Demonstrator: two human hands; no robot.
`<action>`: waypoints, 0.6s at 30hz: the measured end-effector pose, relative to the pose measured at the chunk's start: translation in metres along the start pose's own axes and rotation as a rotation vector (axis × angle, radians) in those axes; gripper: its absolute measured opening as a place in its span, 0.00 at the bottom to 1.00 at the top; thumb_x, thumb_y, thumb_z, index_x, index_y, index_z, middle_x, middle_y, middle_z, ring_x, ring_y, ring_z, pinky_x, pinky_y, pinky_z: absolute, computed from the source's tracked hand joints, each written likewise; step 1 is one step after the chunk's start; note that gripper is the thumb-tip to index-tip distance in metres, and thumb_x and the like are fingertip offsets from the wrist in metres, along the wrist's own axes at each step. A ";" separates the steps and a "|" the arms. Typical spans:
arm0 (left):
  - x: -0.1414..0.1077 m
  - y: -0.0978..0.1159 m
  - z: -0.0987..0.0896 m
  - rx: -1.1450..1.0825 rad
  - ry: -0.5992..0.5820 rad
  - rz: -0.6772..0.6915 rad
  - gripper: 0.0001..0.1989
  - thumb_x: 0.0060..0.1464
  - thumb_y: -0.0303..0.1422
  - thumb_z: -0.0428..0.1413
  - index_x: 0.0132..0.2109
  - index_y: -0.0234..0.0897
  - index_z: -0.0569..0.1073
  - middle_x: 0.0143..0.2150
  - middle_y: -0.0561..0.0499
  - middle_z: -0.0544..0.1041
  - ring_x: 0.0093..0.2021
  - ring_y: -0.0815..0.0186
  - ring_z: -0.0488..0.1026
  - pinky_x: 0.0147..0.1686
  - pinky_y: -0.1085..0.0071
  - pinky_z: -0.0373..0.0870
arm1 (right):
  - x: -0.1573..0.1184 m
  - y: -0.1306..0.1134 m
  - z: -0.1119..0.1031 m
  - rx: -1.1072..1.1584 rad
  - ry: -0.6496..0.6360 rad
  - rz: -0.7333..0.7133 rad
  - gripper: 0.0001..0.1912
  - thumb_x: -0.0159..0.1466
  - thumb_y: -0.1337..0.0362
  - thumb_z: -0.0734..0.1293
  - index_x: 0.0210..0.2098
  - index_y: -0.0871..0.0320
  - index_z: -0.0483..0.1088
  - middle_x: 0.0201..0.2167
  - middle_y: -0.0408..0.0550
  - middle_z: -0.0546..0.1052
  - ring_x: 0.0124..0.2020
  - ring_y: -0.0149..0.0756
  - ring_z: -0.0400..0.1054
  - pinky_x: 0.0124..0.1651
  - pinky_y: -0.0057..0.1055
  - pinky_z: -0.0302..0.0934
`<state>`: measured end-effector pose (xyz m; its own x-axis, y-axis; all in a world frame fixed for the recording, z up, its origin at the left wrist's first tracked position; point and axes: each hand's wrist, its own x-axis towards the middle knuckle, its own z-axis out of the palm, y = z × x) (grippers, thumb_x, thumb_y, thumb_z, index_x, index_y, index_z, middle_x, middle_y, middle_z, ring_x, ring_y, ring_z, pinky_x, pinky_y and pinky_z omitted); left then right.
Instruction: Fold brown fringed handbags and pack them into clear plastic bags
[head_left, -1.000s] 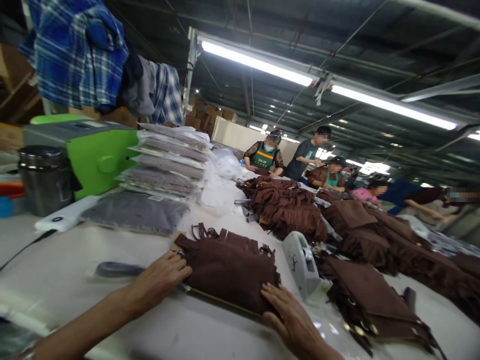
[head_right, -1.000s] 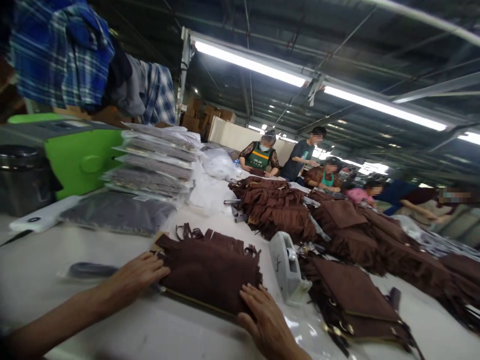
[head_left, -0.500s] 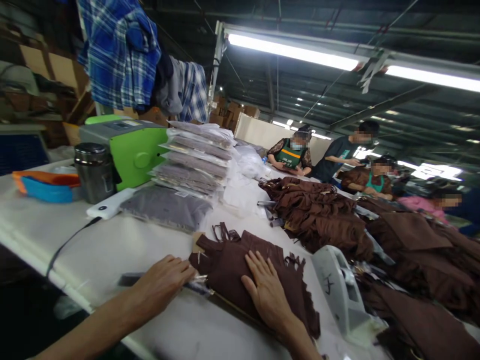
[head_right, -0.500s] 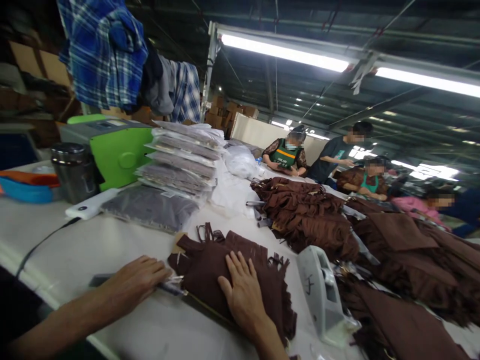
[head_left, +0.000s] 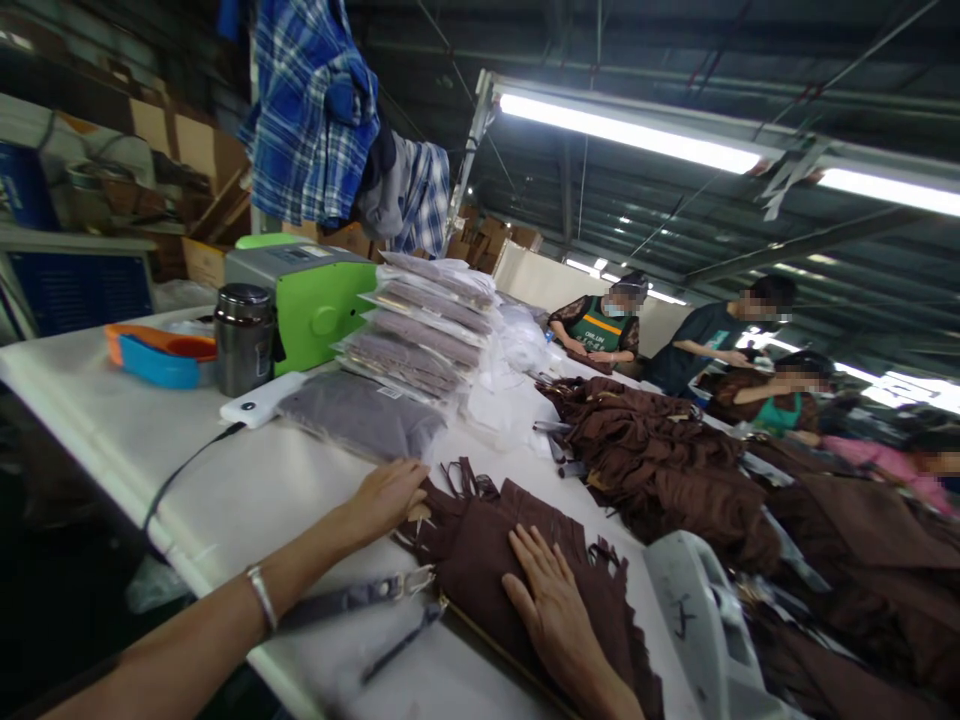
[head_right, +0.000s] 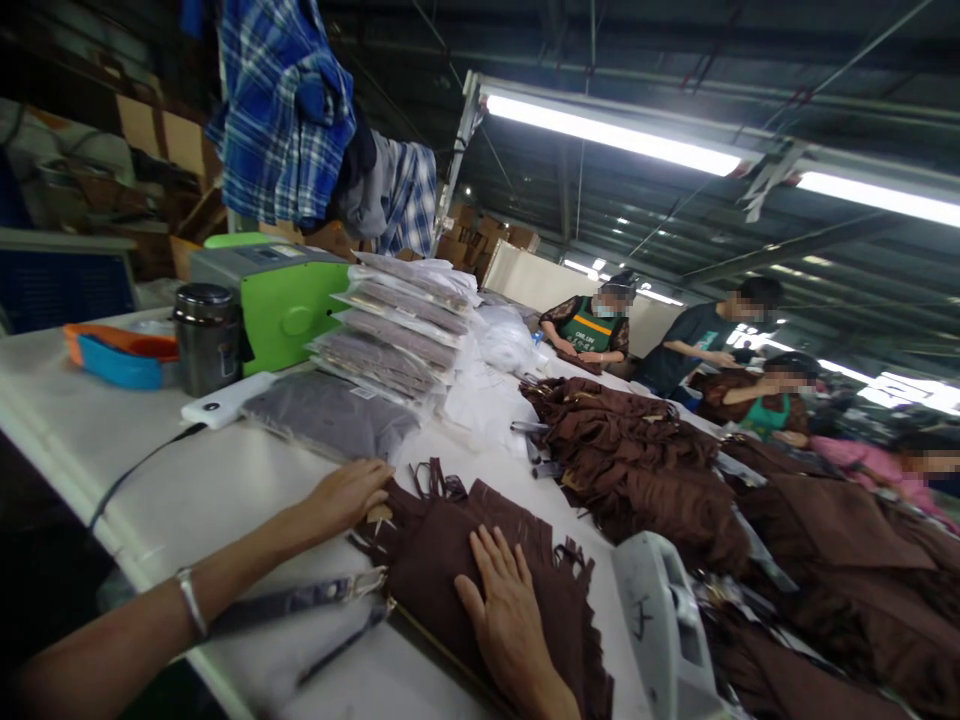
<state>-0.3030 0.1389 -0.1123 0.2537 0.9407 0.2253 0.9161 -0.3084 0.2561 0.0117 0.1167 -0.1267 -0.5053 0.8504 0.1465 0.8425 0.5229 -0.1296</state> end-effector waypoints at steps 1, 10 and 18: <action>0.005 0.000 0.003 0.009 0.002 0.003 0.12 0.58 0.28 0.53 0.50 0.37 0.69 0.48 0.44 0.73 0.49 0.58 0.71 0.48 0.64 0.68 | 0.000 0.000 0.000 -0.004 -0.001 0.004 0.28 0.70 0.49 0.55 0.65 0.54 0.57 0.66 0.47 0.59 0.68 0.48 0.48 0.67 0.57 0.47; 0.004 -0.012 -0.003 0.046 -0.061 0.000 0.06 0.52 0.30 0.58 0.39 0.38 0.73 0.37 0.48 0.76 0.39 0.59 0.74 0.37 0.68 0.69 | 0.001 -0.017 -0.014 0.016 0.138 -0.073 0.24 0.68 0.55 0.61 0.62 0.55 0.63 0.62 0.51 0.66 0.66 0.50 0.53 0.67 0.59 0.45; -0.015 0.006 -0.029 0.090 -0.128 0.155 0.08 0.55 0.26 0.56 0.42 0.39 0.75 0.41 0.47 0.77 0.44 0.59 0.73 0.43 0.67 0.68 | 0.025 -0.135 -0.016 0.252 0.038 -0.466 0.18 0.62 0.69 0.65 0.52 0.53 0.68 0.50 0.46 0.75 0.50 0.39 0.67 0.54 0.36 0.61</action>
<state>-0.3107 0.1186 -0.0873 0.4259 0.8950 0.1329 0.8855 -0.4424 0.1417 -0.1111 0.0662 -0.0897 -0.8045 0.5242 0.2794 0.4568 0.8466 -0.2730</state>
